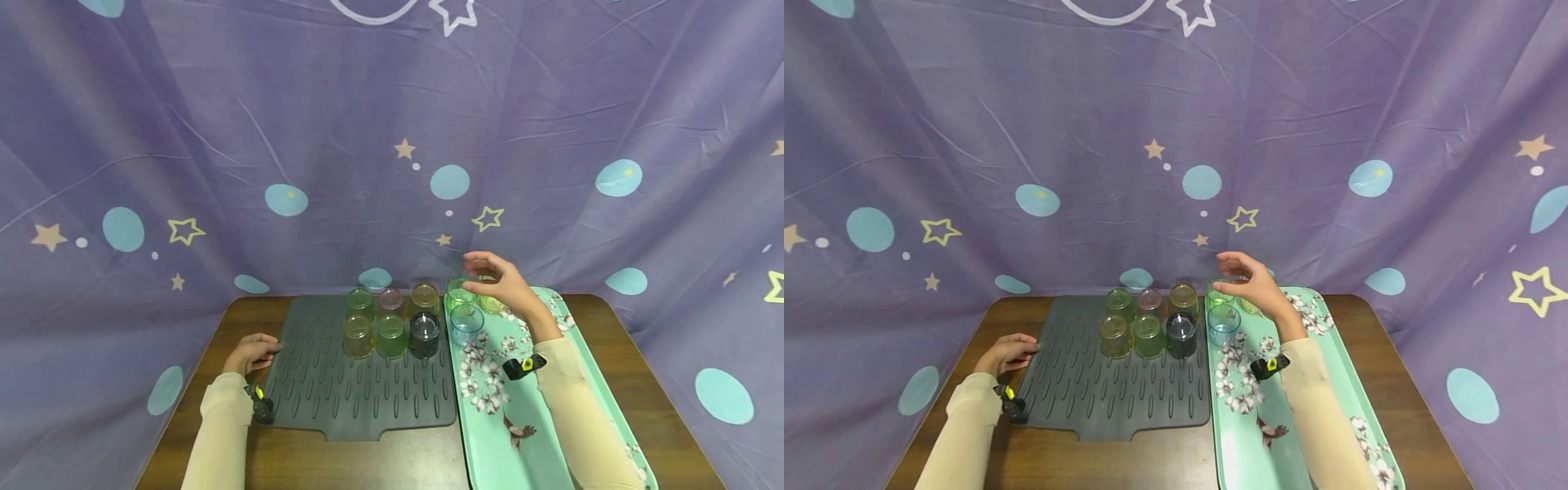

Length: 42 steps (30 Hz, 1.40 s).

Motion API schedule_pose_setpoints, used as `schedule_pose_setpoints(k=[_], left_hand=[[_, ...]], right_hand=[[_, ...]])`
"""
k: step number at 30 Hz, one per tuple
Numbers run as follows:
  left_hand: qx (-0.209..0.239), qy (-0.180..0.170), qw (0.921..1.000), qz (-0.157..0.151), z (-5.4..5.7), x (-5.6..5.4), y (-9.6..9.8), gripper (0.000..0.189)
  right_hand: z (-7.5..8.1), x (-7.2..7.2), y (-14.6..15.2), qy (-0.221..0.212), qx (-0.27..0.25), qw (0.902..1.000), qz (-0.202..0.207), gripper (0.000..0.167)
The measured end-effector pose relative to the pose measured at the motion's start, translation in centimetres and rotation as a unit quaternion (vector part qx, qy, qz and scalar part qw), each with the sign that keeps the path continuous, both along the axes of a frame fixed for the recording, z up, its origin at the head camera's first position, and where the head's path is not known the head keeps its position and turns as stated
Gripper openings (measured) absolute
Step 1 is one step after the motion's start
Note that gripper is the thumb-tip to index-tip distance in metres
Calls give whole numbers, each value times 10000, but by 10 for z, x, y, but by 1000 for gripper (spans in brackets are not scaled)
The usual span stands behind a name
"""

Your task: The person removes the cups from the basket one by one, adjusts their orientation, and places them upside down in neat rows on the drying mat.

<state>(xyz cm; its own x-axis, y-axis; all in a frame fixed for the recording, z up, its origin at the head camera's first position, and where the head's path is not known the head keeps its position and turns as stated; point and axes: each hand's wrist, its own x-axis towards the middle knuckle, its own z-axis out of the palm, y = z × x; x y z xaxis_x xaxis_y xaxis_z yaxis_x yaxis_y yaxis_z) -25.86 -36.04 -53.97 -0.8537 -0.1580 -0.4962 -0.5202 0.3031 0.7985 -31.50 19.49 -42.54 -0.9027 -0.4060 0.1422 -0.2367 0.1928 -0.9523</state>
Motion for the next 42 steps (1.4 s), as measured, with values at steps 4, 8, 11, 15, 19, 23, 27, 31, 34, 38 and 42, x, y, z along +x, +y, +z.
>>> schedule_pose_setpoints(k=[4,8,11,15,19,23,27,31,34,38,42], left_hand=[[15,9,10000,-21,-2,-1,-1,11],[28,5,10000,-6,-3,-2,-2,10],[15,4,10000,-5,-3,-3,-2,10],[26,25,10000,-14,-3,-3,-2,10],[36,11,10000,-12,-2,-3,-2,12],[32,-14,10000,-45,-2,-2,-1,15],[48,-21,10000,-5,-2,-1,-1,14],[64,-22,10000,15,-4,-2,0,12],[88,-33,10000,-7,-4,-2,1,12],[85,-57,9999,-57,-3,-1,0,11],[80,-18,9999,-99,-1,-2,-3,9]], right_hand=[[-23,6,16,-214,-93,9995,-228,66],[-47,10,27,-366,-200,9988,-251,69],[-63,13,31,-439,-302,9983,-215,72],[-81,16,35,-519,-387,9977,-224,72],[-94,18,38,-539,-563,9968,-192,73],[-105,18,40,-565,-642,9963,-84,77],[-114,16,41,-627,-587,9963,-7,77],[-121,14,42,-731,-569,9957,21,77],[-124,16,42,-826,-538,9951,1,80],[-125,17,40,-901,-535,9945,60,83],[-127,14,37,-996,-546,9934,161,84]])
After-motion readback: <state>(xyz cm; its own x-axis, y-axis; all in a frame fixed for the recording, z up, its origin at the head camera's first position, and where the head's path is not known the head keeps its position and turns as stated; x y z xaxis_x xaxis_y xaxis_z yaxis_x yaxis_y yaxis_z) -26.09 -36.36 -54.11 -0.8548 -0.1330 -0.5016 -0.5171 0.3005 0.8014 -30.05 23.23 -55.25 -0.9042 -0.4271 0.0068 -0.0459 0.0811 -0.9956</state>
